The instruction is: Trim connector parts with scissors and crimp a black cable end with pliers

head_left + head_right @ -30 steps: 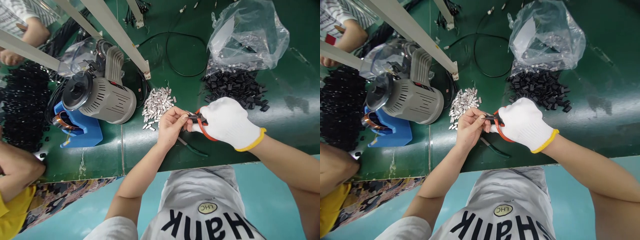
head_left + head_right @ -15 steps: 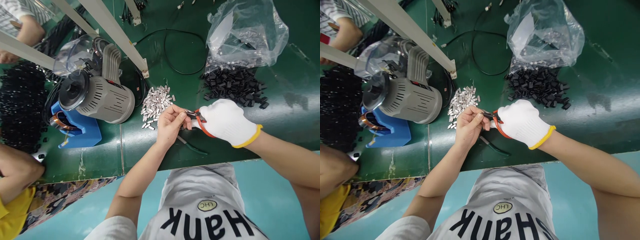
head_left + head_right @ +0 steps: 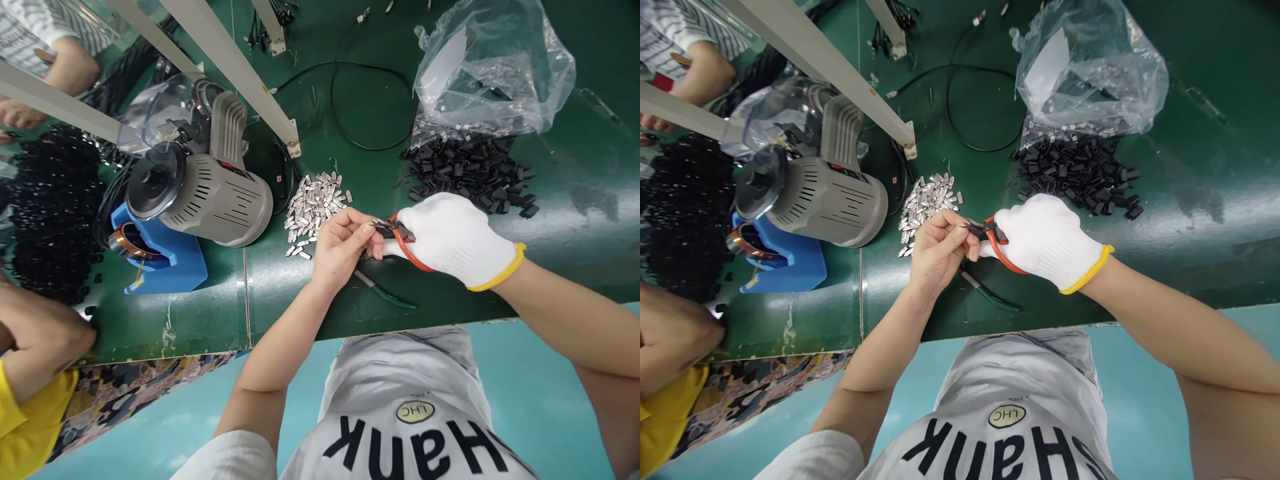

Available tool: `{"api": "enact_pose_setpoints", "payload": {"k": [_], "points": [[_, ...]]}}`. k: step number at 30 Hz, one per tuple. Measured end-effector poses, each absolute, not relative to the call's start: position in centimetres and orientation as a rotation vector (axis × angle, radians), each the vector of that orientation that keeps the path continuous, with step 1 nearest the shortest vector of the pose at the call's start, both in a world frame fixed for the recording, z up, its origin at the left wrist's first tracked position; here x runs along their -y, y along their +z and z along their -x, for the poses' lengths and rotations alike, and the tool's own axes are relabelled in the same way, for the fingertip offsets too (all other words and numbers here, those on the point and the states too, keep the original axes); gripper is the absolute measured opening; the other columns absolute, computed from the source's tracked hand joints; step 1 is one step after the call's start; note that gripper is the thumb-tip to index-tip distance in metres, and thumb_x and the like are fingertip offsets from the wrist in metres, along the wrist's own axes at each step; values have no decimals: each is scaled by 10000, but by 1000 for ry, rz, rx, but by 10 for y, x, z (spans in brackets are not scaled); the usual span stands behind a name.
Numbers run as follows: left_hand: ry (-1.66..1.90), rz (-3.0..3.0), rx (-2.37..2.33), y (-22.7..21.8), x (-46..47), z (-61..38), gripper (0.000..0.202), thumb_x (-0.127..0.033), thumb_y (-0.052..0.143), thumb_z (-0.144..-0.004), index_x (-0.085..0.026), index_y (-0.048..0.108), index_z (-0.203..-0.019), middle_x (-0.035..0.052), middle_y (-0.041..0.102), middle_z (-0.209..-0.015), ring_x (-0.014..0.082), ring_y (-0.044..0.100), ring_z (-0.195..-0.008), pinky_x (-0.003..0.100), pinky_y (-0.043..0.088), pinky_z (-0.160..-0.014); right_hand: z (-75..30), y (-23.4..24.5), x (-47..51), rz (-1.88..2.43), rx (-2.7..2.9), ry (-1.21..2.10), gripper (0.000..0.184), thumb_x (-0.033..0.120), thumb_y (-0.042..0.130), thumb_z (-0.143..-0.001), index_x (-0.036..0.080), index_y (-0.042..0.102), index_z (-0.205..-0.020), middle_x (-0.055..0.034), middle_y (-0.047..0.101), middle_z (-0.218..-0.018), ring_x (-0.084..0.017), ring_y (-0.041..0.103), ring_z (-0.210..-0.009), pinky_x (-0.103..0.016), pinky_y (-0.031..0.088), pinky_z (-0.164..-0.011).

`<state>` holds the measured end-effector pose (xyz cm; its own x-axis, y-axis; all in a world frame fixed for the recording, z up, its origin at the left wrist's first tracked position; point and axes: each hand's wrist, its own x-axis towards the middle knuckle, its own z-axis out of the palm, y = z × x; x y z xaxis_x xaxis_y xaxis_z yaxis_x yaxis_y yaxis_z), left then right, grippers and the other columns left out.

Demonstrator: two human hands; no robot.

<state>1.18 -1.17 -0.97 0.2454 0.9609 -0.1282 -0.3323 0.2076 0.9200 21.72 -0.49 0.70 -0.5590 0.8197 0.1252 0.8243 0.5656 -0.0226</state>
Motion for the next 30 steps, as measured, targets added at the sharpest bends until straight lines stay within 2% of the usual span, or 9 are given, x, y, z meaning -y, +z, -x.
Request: {"api": "enact_pose_setpoints", "payload": {"k": [4, 16, 25, 30], "points": [[1061, -945, -829, -12, 11, -12, 288, -391, 808, -883, -175, 618, -863, 14, 730, -697, 130, 663, -529, 251, 476, -526, -219, 11, 4, 1385, 2726, -41, 674, 732, 326, -1006, 160, 590, -765, -73, 515, -613, -189, 465, -620, -323, 134, -649], [1048, -942, -869, -10, 9, -10, 356, -452, 828, -851, -182, 595, -847, 14, 732, -690, 138, 667, -528, 254, 492, -529, -219, 4, 5, 1388, 2658, -23, 660, 693, 320, -1031, 151, 595, -775, -75, 532, -634, -170, 429, -628, -330, 141, -649], [1059, -932, -860, -6, 8, -7, 331, -418, 825, -855, -177, 598, -850, 3, 712, -679, 138, 665, -531, 255, 501, -539, -213, -11, 2, 1455, 2587, 72, 596, 685, 393, -1008, 182, 654, -825, -64, 579, -672, -197, 495, -642, -335, 163, -645], [1072, -926, -850, -4, 7, -6, 322, -401, 833, -848, -175, 605, -867, 16, 728, -713, 140, 668, -539, 259, 501, -548, -213, -8, -6, 1475, 2511, 195, 598, 705, 463, -975, 181, 669, -775, -63, 605, -663, -186, 509, -635, -333, 179, -636]]}}
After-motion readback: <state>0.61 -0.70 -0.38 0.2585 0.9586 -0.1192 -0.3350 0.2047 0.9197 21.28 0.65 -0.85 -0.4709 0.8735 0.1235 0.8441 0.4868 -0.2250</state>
